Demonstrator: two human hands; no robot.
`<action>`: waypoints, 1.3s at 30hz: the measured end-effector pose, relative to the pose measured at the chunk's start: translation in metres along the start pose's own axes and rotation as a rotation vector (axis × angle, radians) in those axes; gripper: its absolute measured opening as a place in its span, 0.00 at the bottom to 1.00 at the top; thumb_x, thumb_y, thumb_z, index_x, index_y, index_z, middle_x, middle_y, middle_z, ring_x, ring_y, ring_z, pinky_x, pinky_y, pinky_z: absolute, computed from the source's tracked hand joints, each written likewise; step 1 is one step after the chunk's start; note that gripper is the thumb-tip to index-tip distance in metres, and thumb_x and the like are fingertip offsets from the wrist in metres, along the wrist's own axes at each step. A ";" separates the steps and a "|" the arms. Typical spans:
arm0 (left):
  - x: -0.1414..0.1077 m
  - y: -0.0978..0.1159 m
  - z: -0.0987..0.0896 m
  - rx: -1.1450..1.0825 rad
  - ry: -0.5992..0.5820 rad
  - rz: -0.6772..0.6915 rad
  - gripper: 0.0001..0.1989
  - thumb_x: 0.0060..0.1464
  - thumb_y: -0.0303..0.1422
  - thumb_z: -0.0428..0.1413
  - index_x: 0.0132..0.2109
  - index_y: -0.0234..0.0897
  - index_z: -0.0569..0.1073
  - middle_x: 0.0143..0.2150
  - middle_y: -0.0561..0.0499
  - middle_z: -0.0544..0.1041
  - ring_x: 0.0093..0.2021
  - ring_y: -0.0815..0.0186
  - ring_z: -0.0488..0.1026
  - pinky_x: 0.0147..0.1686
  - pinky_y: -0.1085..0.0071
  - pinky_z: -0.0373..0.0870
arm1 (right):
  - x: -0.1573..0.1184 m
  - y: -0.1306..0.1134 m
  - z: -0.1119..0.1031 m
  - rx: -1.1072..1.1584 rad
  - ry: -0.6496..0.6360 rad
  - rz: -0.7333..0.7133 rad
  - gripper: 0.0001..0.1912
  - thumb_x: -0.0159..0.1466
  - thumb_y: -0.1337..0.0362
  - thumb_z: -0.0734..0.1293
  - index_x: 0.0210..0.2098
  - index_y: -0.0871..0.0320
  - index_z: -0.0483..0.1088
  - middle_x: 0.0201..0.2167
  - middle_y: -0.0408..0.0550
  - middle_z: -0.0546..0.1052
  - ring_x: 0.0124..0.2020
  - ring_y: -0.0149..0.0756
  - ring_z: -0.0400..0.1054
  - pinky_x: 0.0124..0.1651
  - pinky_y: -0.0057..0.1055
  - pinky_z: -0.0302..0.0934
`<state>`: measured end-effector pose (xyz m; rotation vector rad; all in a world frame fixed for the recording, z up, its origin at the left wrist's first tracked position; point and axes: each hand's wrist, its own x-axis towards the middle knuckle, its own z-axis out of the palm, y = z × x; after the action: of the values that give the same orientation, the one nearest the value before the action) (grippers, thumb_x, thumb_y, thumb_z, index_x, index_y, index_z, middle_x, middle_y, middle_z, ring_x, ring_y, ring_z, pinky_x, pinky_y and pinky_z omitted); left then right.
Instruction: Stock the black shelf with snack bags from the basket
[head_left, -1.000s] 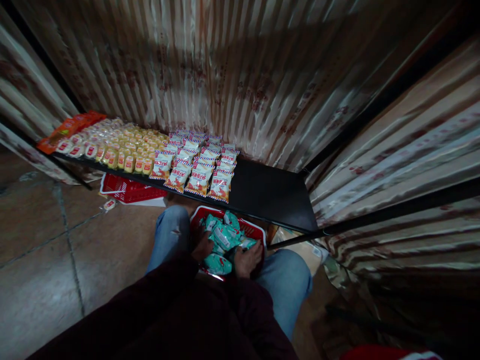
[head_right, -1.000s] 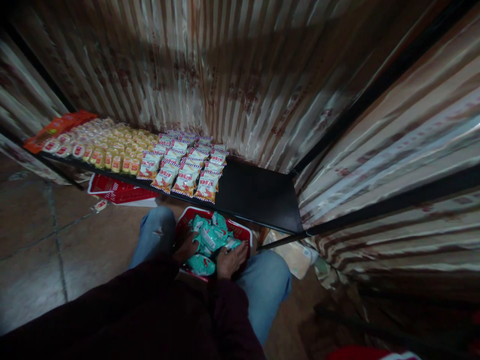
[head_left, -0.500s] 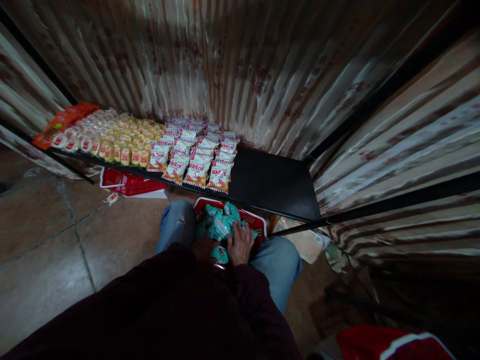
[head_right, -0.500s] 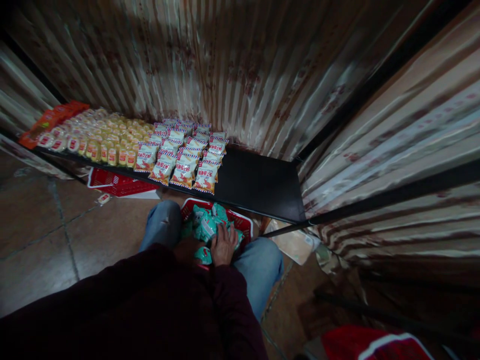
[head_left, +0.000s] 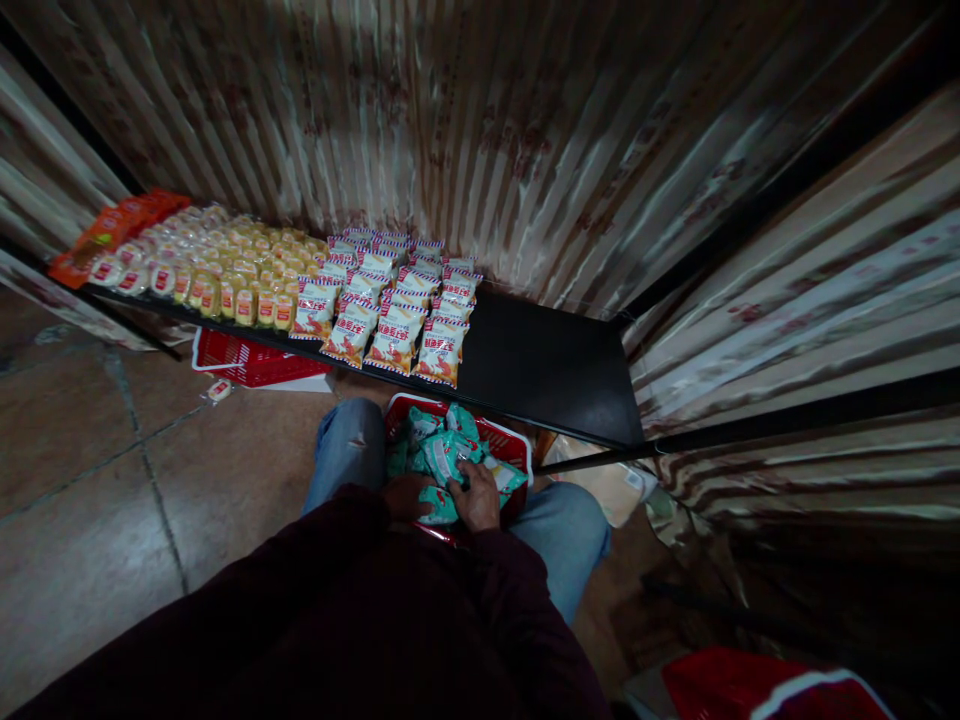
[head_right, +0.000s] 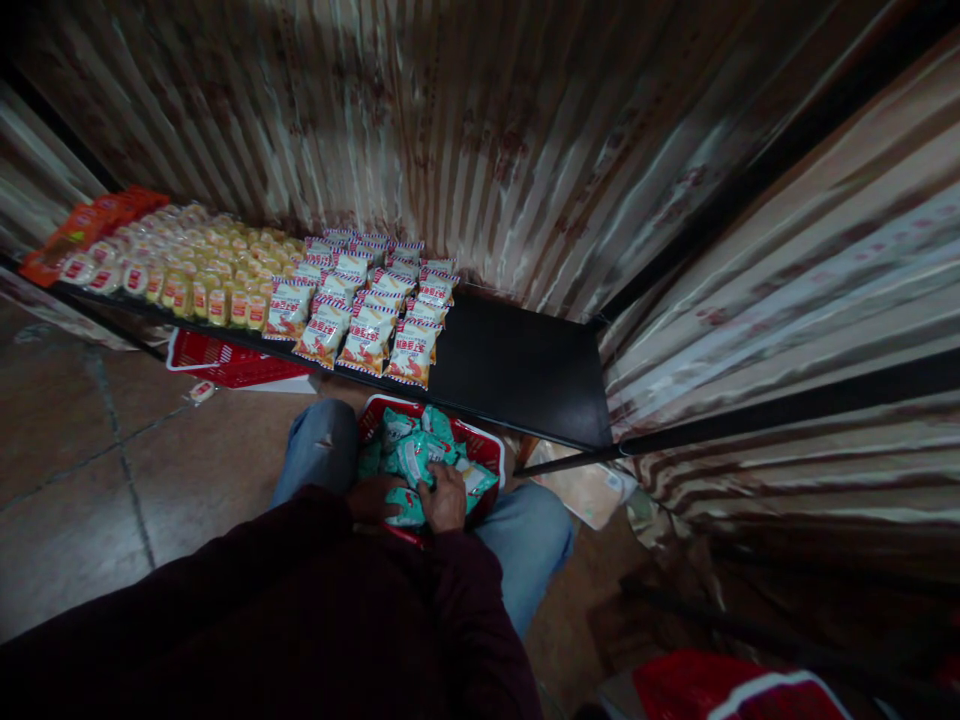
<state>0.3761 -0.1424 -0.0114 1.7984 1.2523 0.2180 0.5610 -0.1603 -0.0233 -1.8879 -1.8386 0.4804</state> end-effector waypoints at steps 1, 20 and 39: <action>0.000 0.000 0.000 -0.005 0.003 -0.006 0.16 0.41 0.33 0.61 0.41 0.40 0.77 0.40 0.49 0.80 0.43 0.55 0.76 0.48 0.66 0.69 | 0.000 0.000 0.002 0.048 0.048 -0.005 0.13 0.57 0.62 0.63 0.40 0.57 0.73 0.41 0.52 0.74 0.46 0.43 0.66 0.52 0.38 0.60; 0.009 0.009 -0.006 -0.042 0.319 -0.080 0.15 0.56 0.26 0.46 0.46 0.39 0.73 0.49 0.46 0.75 0.52 0.62 0.71 0.56 0.66 0.65 | -0.001 0.000 0.008 0.825 0.203 0.551 0.34 0.49 0.48 0.68 0.50 0.61 0.68 0.50 0.56 0.74 0.53 0.46 0.67 0.55 0.40 0.60; 0.008 0.071 -0.023 -1.109 0.491 -0.186 0.29 0.43 0.46 0.65 0.49 0.36 0.71 0.48 0.42 0.77 0.52 0.54 0.72 0.55 0.61 0.65 | -0.032 -0.049 -0.007 0.275 0.172 -0.330 0.26 0.65 0.64 0.59 0.63 0.55 0.55 0.62 0.54 0.64 0.64 0.44 0.55 0.61 0.49 0.57</action>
<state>0.4136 -0.1280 0.0520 0.6734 1.2236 1.0593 0.5223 -0.1930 0.0078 -1.3701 -1.8178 0.4170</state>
